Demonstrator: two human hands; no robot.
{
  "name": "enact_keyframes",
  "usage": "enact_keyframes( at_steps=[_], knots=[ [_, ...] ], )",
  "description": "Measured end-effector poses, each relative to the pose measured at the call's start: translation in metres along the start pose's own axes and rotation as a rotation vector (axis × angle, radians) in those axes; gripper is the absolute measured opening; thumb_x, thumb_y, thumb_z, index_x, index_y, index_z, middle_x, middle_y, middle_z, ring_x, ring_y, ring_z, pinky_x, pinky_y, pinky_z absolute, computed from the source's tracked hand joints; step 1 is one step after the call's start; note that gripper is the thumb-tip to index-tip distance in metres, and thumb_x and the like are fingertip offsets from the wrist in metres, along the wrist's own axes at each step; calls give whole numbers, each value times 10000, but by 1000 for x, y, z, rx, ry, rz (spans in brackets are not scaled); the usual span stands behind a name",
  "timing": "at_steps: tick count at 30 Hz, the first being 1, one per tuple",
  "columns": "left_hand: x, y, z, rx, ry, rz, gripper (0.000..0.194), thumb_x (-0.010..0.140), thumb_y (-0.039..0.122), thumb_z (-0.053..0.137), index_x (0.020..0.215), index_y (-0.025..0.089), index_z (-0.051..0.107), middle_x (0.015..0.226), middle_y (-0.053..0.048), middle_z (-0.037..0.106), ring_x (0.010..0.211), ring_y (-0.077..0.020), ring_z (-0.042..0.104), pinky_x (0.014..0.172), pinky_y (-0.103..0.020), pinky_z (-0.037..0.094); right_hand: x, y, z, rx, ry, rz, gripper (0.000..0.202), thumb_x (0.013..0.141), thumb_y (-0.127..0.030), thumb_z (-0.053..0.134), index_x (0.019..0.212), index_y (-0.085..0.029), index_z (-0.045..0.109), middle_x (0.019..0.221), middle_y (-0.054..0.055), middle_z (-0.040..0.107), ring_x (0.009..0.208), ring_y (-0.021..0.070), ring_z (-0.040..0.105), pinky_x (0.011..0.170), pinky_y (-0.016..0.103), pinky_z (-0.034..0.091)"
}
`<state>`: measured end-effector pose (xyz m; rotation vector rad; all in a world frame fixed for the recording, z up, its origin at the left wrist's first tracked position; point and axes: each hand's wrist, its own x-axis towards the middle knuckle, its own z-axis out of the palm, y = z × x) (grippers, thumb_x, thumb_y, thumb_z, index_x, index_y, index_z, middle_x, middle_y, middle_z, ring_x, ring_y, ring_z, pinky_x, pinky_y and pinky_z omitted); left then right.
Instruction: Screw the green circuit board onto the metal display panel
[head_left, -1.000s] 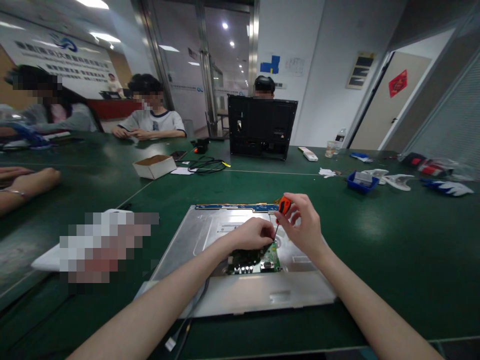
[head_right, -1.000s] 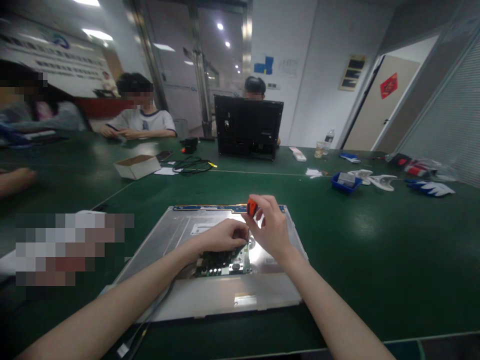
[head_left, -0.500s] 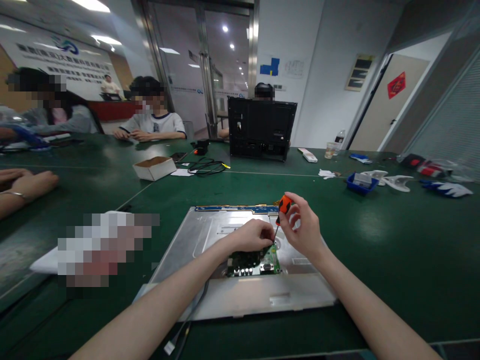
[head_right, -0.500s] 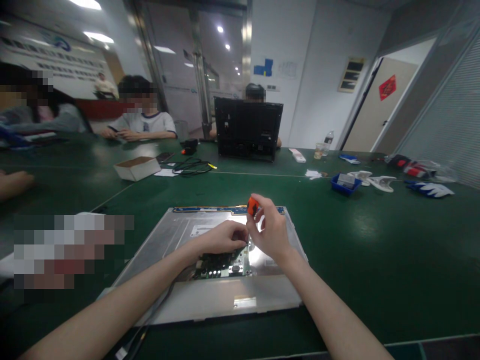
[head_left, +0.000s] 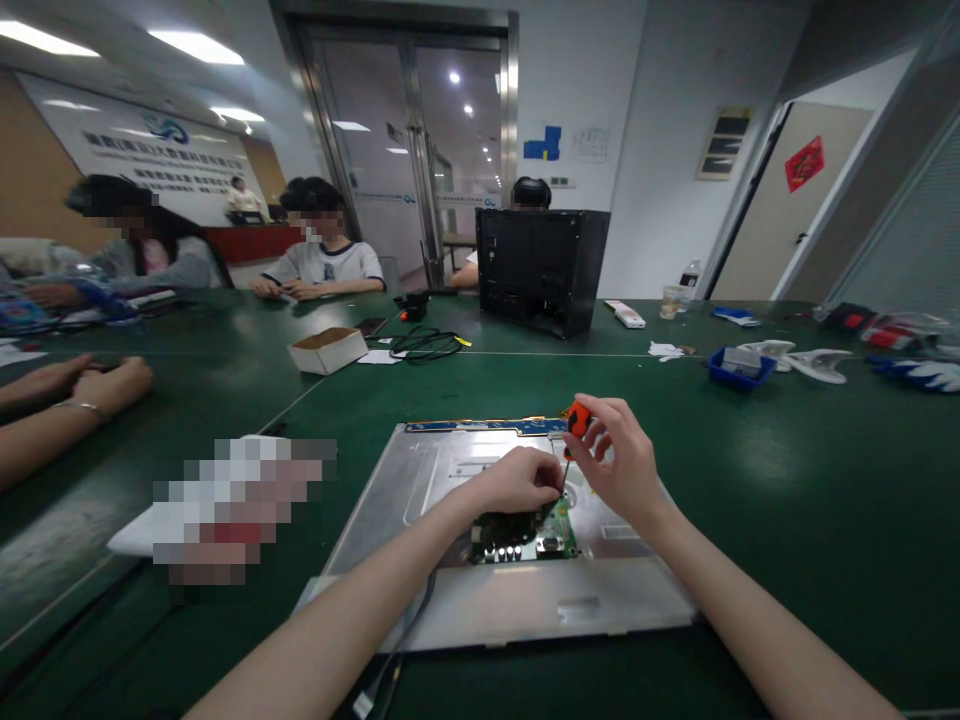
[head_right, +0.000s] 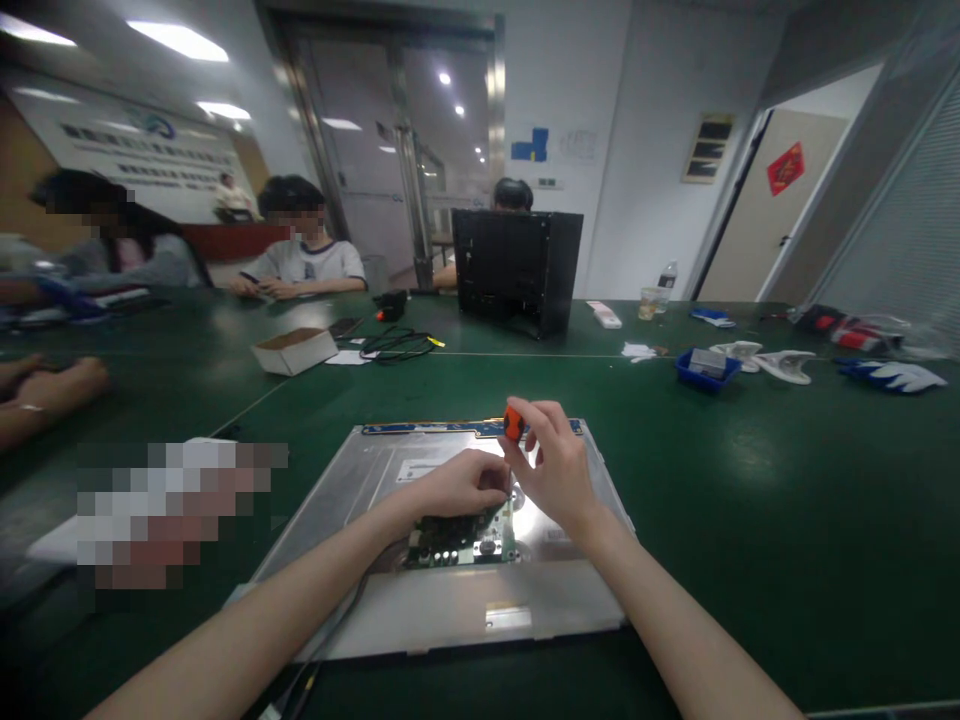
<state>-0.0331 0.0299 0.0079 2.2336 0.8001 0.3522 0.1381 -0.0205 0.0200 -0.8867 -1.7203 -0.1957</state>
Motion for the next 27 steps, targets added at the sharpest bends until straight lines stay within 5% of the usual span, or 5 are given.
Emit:
enact_keyframes(
  at_steps=[14, 20, 27],
  knots=[
    [-1, -1, 0, 19, -4, -11, 107, 719, 67, 621, 753, 150, 679, 702, 13, 656, 680, -146, 591, 641, -222, 420, -1, -1, 2, -23, 32, 11, 369, 937, -235, 600, 1289, -235, 485, 790, -25, 586, 506, 91, 550, 412, 180, 470],
    [-1, 0, -1, 19, -7, -14, 112, 714, 47, 621, 727, 148, 667, 704, 14, 646, 688, -146, 586, 651, -222, 426, 0, -1, 1, -13, 24, -39, 359, 953, -230, 613, 1289, -272, 493, 979, 26, 597, 565, 90, 582, 418, 189, 484],
    [-1, -1, 0, 4, -15, -18, 106, 717, 47, 627, 726, 146, 664, 673, 25, 628, 659, -137, 571, 635, -213, 413, 1, -3, 0, -27, 16, -1, 351, 957, -206, 566, 1299, -237, 493, 957, 34, 600, 571, 91, 584, 425, 182, 484]
  ],
)
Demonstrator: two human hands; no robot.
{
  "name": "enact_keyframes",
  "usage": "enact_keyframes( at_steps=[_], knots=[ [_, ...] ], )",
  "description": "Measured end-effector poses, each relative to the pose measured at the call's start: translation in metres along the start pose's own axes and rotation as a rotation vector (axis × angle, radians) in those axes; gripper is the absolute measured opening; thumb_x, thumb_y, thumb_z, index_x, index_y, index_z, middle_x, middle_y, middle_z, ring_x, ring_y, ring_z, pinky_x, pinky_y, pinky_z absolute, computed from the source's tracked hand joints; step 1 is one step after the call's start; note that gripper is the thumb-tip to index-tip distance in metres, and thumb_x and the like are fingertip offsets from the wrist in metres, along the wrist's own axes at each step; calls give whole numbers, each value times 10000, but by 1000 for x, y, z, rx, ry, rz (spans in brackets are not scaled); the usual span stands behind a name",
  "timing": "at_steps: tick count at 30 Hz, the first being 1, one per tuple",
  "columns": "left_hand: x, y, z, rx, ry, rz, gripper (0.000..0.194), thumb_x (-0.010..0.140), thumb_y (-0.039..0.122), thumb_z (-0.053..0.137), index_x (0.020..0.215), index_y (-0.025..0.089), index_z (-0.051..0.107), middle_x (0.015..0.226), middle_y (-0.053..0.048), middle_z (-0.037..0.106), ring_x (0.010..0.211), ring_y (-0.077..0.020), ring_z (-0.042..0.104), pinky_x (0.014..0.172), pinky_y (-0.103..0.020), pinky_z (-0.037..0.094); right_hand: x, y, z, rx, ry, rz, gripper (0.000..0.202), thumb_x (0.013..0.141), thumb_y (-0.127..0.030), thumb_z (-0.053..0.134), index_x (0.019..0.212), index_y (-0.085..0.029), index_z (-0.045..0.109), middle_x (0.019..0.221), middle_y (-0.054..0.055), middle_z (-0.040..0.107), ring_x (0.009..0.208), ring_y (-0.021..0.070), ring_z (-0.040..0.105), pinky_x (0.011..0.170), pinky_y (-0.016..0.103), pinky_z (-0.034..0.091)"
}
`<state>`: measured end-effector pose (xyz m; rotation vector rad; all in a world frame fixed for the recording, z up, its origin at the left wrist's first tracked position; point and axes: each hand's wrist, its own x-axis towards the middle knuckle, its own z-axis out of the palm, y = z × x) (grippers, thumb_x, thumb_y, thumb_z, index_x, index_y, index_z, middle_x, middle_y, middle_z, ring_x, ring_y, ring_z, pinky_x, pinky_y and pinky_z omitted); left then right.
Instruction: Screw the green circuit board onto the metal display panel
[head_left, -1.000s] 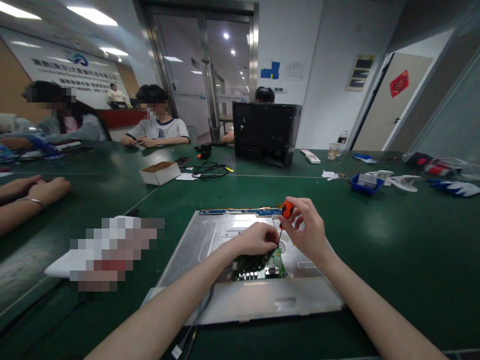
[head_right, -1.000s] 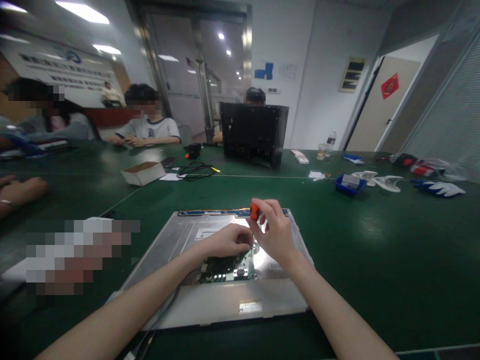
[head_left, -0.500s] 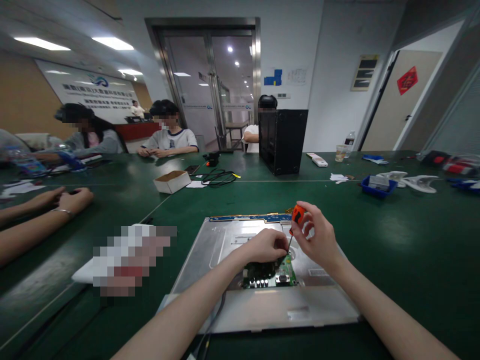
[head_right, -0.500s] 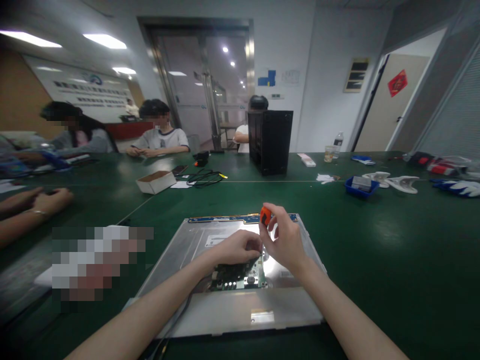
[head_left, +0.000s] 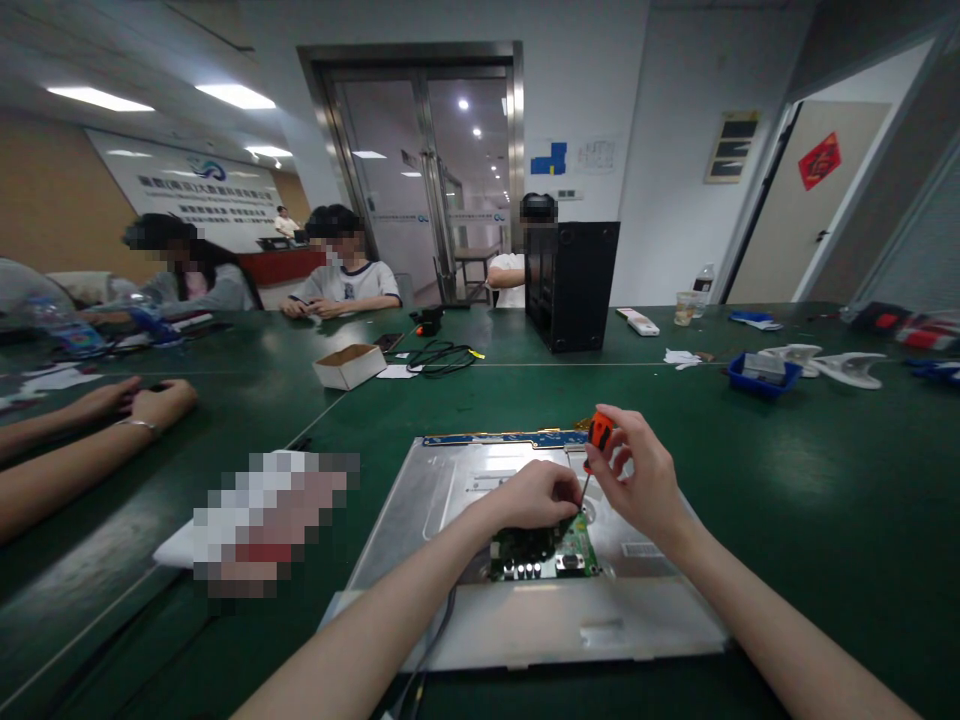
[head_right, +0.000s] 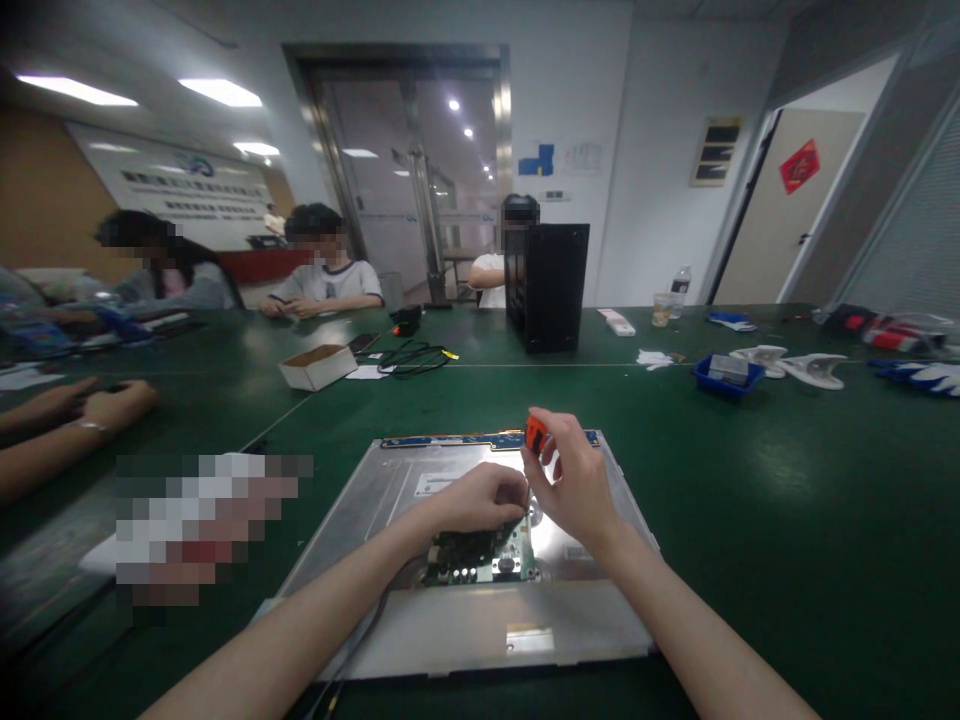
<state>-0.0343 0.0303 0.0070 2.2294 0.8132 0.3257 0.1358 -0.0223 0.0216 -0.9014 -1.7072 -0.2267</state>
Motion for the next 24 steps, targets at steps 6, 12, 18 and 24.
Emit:
enact_keyframes(
  at_steps=[6, 12, 18, 24],
  knots=[
    [1, 0, 0, 4, 8, -1, 106, 714, 61, 627, 745, 147, 681, 692, 18, 648, 676, -145, 579, 653, -222, 412, -4, 3, 1, -12, 2, 47, 352, 949, -235, 571, 1286, -210, 472, 752, -36, 581, 457, 76, 522, 420, 179, 461],
    [0, 0, -1, 4, 8, 11, 107, 713, 64, 617, 738, 149, 676, 695, 14, 649, 680, -150, 584, 656, -224, 420, -4, 6, 2, -1, 24, 14, 333, 954, -306, 631, 1248, -250, 484, 908, 7, 596, 561, 93, 578, 430, 184, 471],
    [1, -1, -1, 7, 6, 18, 117, 699, 48, 602, 715, 148, 661, 668, 22, 627, 655, -142, 568, 631, -218, 412, 1, 1, 0, -1, 4, -18, 328, 973, -225, 571, 1294, -277, 525, 995, 26, 570, 584, 79, 569, 453, 188, 497],
    [2, -2, 1, 7, 10, 12, 95, 708, 77, 624, 744, 147, 678, 705, 12, 660, 680, -151, 589, 651, -226, 423, 0, 1, 0, 3, -6, 7, 377, 963, -191, 530, 1332, -248, 481, 944, 24, 602, 589, 93, 577, 442, 185, 486]
  ],
)
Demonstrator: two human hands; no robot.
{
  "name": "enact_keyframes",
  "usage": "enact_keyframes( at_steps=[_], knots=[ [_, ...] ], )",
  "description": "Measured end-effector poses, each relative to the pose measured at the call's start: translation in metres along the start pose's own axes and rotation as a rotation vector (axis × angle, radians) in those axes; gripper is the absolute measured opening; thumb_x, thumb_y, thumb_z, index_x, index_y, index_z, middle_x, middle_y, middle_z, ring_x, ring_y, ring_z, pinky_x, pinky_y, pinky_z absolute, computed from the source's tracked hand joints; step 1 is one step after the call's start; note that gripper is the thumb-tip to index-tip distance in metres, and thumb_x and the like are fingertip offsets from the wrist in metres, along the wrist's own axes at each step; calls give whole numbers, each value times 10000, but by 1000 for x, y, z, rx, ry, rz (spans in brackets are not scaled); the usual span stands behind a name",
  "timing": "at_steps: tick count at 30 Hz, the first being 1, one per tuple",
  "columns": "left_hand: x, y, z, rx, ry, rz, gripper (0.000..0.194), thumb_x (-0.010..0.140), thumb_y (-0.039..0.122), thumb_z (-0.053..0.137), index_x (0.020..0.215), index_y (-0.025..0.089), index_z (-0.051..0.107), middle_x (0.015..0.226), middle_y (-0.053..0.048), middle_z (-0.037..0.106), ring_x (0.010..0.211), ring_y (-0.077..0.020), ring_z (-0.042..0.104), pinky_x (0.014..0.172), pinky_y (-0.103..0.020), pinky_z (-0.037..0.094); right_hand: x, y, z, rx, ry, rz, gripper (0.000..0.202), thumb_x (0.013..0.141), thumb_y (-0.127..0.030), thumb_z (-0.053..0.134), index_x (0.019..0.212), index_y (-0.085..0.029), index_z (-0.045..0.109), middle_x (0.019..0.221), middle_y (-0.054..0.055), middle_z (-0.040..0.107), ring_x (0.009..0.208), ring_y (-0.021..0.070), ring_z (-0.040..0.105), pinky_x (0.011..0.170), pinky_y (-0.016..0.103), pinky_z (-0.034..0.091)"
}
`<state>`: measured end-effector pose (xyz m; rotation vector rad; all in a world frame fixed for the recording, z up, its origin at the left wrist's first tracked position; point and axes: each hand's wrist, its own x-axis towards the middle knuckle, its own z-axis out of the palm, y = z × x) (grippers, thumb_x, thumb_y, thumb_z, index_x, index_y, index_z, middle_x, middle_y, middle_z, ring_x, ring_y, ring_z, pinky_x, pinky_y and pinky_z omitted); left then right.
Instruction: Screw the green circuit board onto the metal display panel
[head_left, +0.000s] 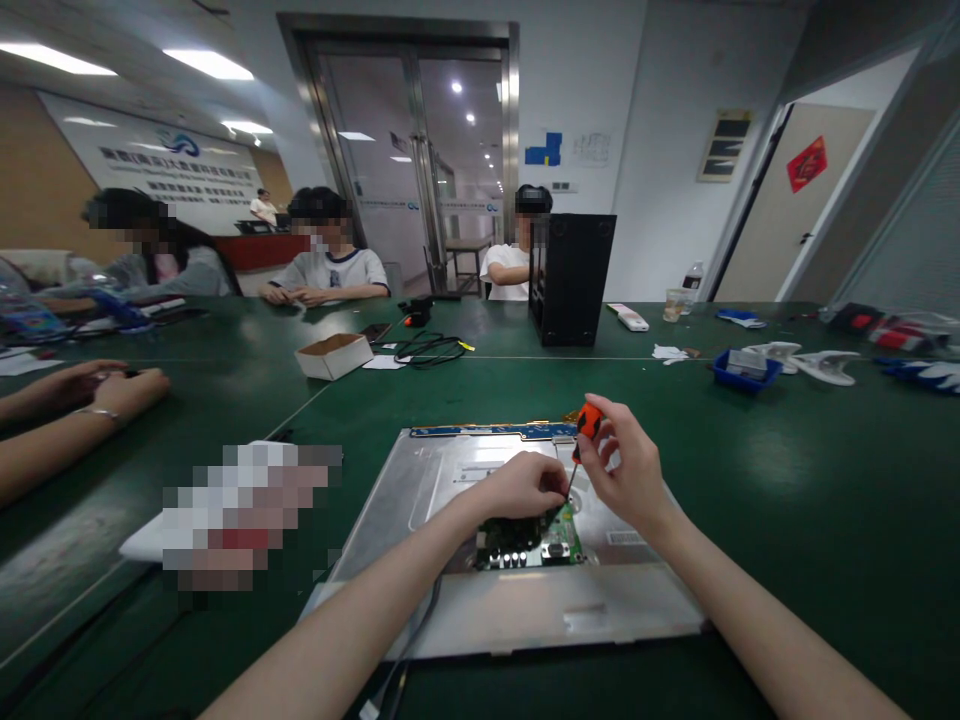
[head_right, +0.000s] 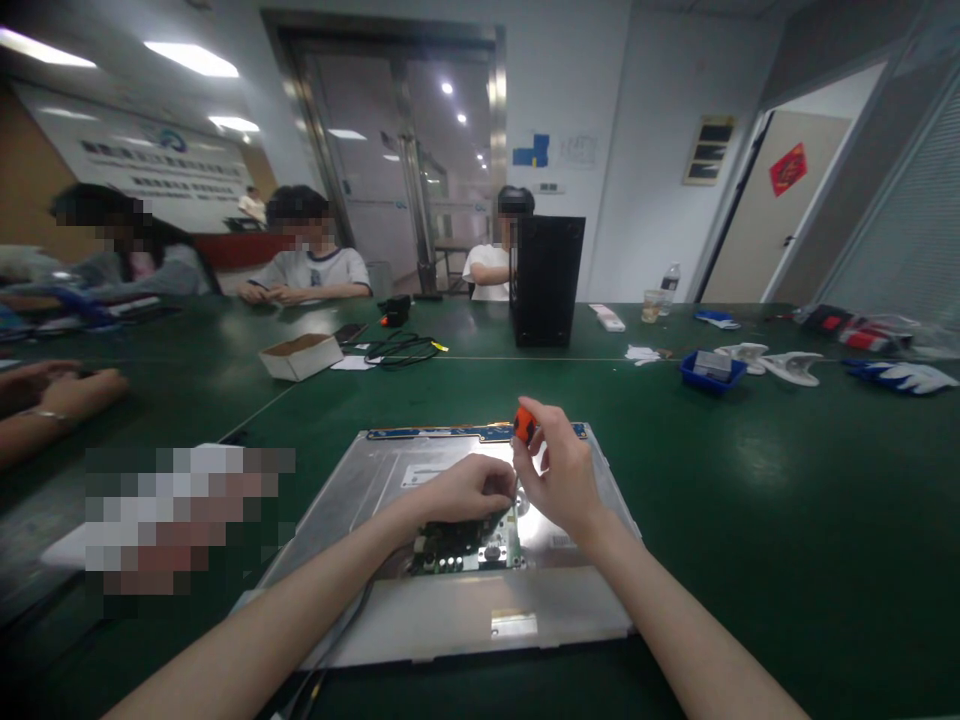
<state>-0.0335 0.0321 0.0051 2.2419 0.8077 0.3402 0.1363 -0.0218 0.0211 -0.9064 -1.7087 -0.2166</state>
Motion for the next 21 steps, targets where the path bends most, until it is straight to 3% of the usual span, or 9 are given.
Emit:
enact_keyframes(
  at_steps=[8, 14, 21],
  knots=[
    [-1, 1, -1, 8, 7, 9, 83, 701, 88, 619, 713, 158, 662, 689, 13, 643, 677, -149, 576, 640, -222, 411, -1, 4, 1, 3, 7, -9, 357, 959, -244, 602, 1306, -282, 526, 991, 26, 600, 596, 88, 576, 441, 190, 486],
    [0, -1, 1, -14, 16, 8, 95, 702, 96, 592, 723, 157, 662, 654, 19, 631, 644, -142, 578, 624, -218, 424, 0, 0, -1, -5, -36, -15, 446, 983, -201, 540, 1414, -301, 484, 999, 33, 598, 593, 89, 581, 459, 199, 503],
    [0, -1, 1, -32, 10, 12, 108, 692, 105, 589, 742, 151, 672, 679, 10, 656, 653, -150, 596, 647, -232, 435, -1, 1, 0, 6, -17, 3, 440, 966, -209, 522, 1399, -255, 463, 888, 8, 620, 568, 96, 580, 442, 183, 483]
  ],
)
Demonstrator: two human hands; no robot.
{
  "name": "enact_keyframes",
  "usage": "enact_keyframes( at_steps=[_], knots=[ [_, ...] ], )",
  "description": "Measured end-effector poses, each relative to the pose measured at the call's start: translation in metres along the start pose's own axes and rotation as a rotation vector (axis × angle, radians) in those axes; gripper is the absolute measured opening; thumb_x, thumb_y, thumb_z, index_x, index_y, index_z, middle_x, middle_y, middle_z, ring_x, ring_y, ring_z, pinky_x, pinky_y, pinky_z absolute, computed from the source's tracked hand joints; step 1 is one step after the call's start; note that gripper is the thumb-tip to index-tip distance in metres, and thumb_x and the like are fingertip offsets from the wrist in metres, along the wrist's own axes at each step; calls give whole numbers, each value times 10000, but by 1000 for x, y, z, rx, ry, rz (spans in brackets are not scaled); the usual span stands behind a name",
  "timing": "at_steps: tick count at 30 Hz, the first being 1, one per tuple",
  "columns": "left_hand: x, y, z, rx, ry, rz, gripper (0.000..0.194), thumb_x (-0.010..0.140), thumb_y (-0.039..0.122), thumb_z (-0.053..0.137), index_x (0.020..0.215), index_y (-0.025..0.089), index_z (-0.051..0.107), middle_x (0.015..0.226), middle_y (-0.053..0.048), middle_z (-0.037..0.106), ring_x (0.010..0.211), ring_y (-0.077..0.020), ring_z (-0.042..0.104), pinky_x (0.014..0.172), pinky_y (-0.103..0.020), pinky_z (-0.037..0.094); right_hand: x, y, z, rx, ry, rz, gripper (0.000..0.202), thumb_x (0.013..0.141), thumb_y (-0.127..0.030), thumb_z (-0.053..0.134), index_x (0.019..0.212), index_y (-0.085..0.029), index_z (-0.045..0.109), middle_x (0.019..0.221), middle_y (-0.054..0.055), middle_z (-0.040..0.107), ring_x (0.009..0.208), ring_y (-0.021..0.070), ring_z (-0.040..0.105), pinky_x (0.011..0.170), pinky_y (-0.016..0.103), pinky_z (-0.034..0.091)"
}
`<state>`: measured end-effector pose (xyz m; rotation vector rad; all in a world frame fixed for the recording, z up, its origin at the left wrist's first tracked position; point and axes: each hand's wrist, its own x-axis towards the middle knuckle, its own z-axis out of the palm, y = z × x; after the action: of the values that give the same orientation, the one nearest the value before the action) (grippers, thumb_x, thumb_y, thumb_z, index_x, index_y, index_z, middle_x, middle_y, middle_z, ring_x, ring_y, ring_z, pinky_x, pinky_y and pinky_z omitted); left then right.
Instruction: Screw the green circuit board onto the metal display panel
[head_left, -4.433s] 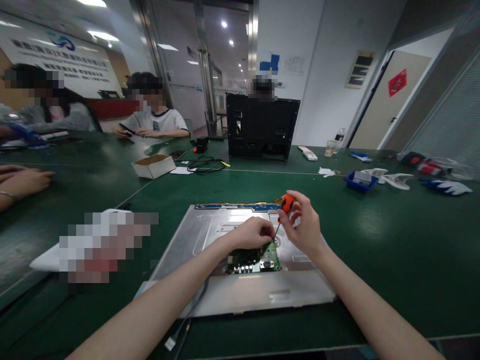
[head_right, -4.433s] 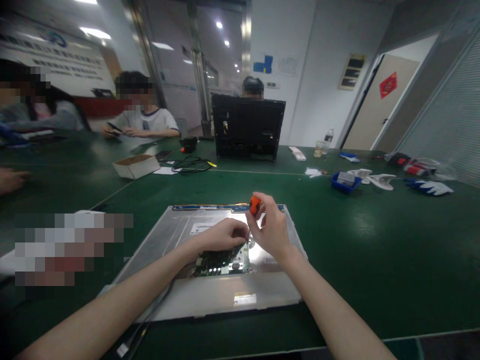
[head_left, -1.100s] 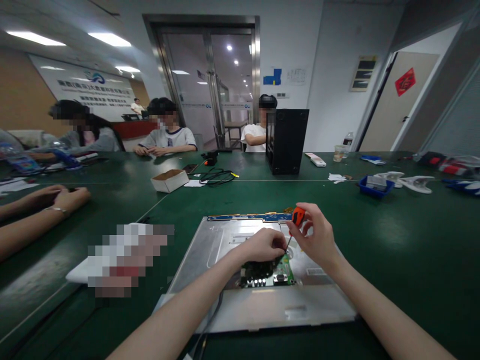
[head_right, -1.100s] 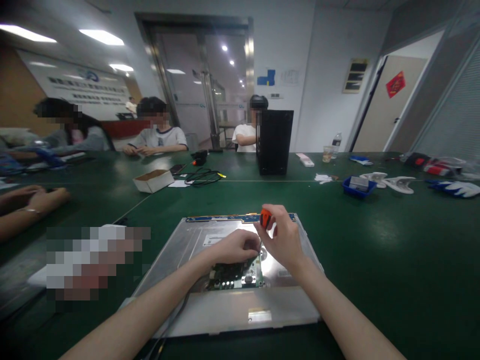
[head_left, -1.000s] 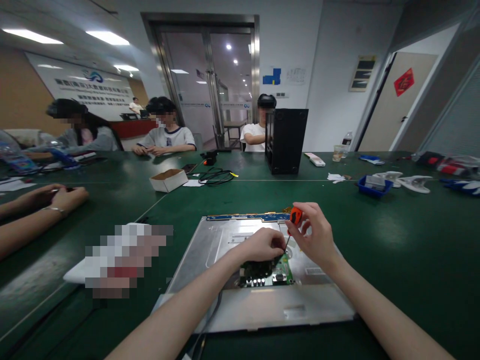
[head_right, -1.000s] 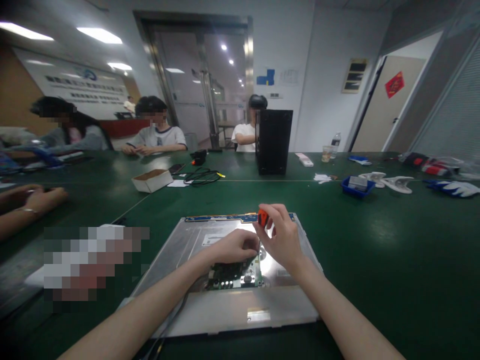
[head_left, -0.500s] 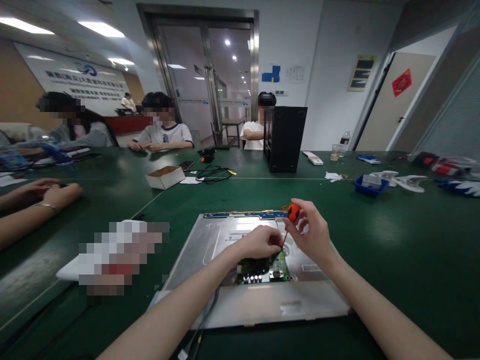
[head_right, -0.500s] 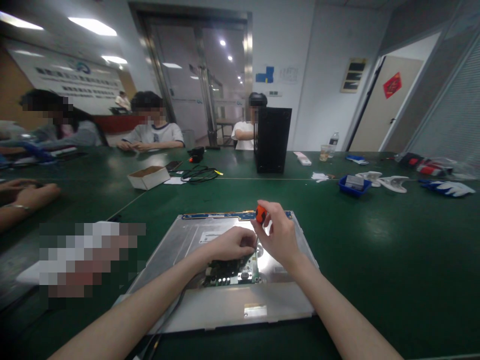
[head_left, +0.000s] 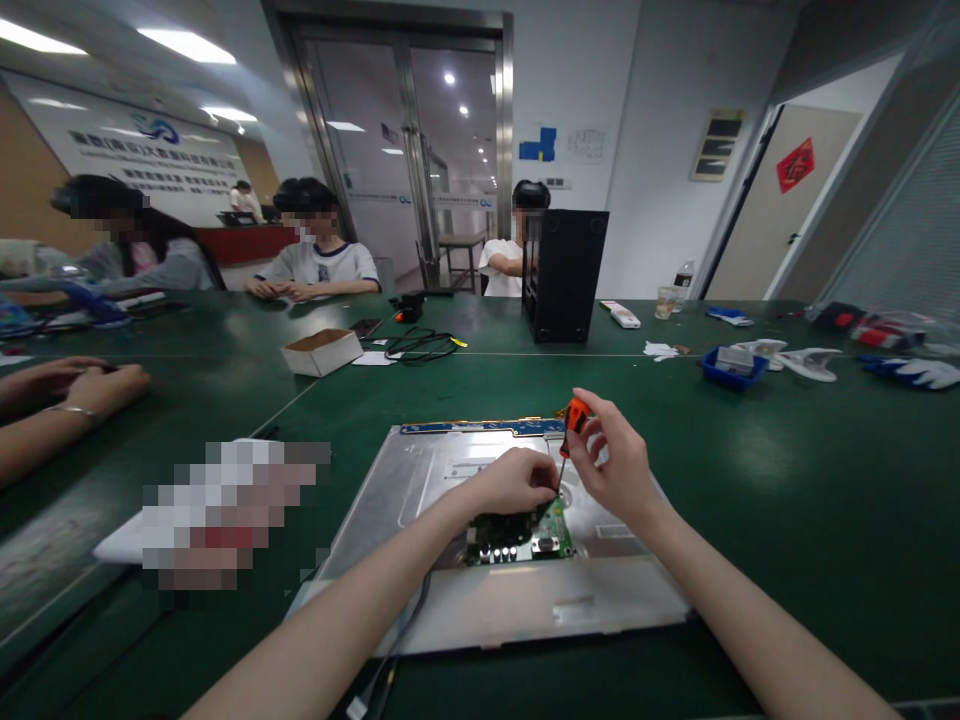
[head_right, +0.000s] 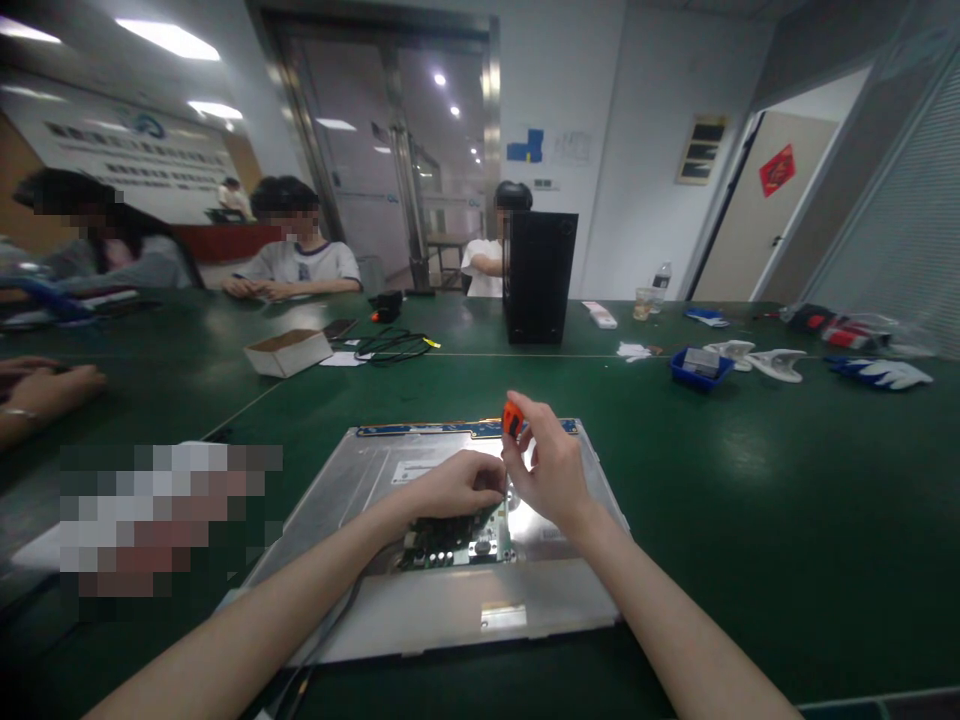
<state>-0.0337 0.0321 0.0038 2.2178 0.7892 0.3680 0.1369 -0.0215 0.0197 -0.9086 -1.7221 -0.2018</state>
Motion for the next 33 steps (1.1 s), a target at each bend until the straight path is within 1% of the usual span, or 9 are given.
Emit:
enact_keyframes(
  at_steps=[3, 7, 10, 13, 19, 25, 29, 31, 33],
  knots=[
    [0, 0, 0, -3, 4, -4, 100, 693, 109, 588, 740, 152, 664, 687, 10, 652, 648, -145, 590, 639, -228, 432, -1, 2, 2, 3, 17, 0, 403, 954, -257, 584, 1342, -241, 477, 842, -12, 614, 535, 89, 564, 436, 179, 472],
    [-1, 1, 0, -6, 3, -7, 94, 688, 100, 588, 729, 154, 654, 675, 15, 635, 642, -143, 580, 637, -227, 432, 0, 2, 2, 9, 26, -7, 359, 950, -265, 614, 1292, -260, 503, 914, 8, 618, 586, 99, 591, 440, 184, 474],
    [0, 1, 0, -2, 3, -11, 92, 688, 92, 591, 722, 156, 647, 667, 19, 625, 639, -141, 574, 630, -222, 429, 1, 1, 0, 1, -4, -10, 363, 958, -235, 594, 1311, -286, 526, 958, 17, 610, 591, 95, 586, 455, 195, 490],
    [0, 1, 0, 8, 3, -12, 87, 693, 95, 596, 723, 156, 650, 675, 16, 633, 648, -144, 579, 631, -222, 426, 2, -1, -1, -5, -29, -12, 421, 969, -210, 560, 1378, -299, 504, 983, 26, 604, 595, 96, 589, 469, 205, 504],
    [-1, 2, -1, 19, -8, -16, 93, 701, 94, 600, 738, 150, 665, 679, 11, 645, 657, -153, 587, 647, -234, 424, 1, -2, -1, -6, -18, 0, 499, 960, -179, 507, 1445, -270, 429, 916, 20, 623, 599, 113, 594, 461, 201, 503],
    [-1, 3, -3, 33, -13, -15, 75, 705, 89, 611, 715, 151, 652, 680, 13, 634, 657, -149, 572, 628, -226, 405, -2, 2, 1, -6, -1, 9, 417, 954, -251, 585, 1352, -243, 461, 811, -26, 591, 504, 83, 519, 437, 184, 459],
    [-1, 4, -3, 41, -13, -13, 70, 708, 94, 609, 712, 150, 650, 689, 8, 640, 670, -151, 576, 636, -226, 412, -1, 2, 1, 19, 11, 8, 376, 960, -266, 608, 1324, -276, 512, 912, 5, 599, 585, 97, 568, 457, 192, 479],
    [-1, 4, -3, 44, -12, -11, 65, 712, 99, 610, 710, 150, 651, 692, 5, 643, 671, -152, 577, 640, -227, 418, 0, 1, 0, 12, -12, 2, 407, 964, -249, 600, 1360, -296, 521, 950, 18, 599, 594, 97, 575, 467, 201, 494],
    [-1, 4, -2, 46, -10, -10, 71, 711, 98, 609, 714, 153, 655, 694, 6, 646, 673, -152, 582, 637, -225, 420, 1, -1, -1, -4, -35, 3, 469, 968, -232, 577, 1423, -310, 491, 947, 21, 601, 588, 101, 579, 472, 211, 506]
  ],
)
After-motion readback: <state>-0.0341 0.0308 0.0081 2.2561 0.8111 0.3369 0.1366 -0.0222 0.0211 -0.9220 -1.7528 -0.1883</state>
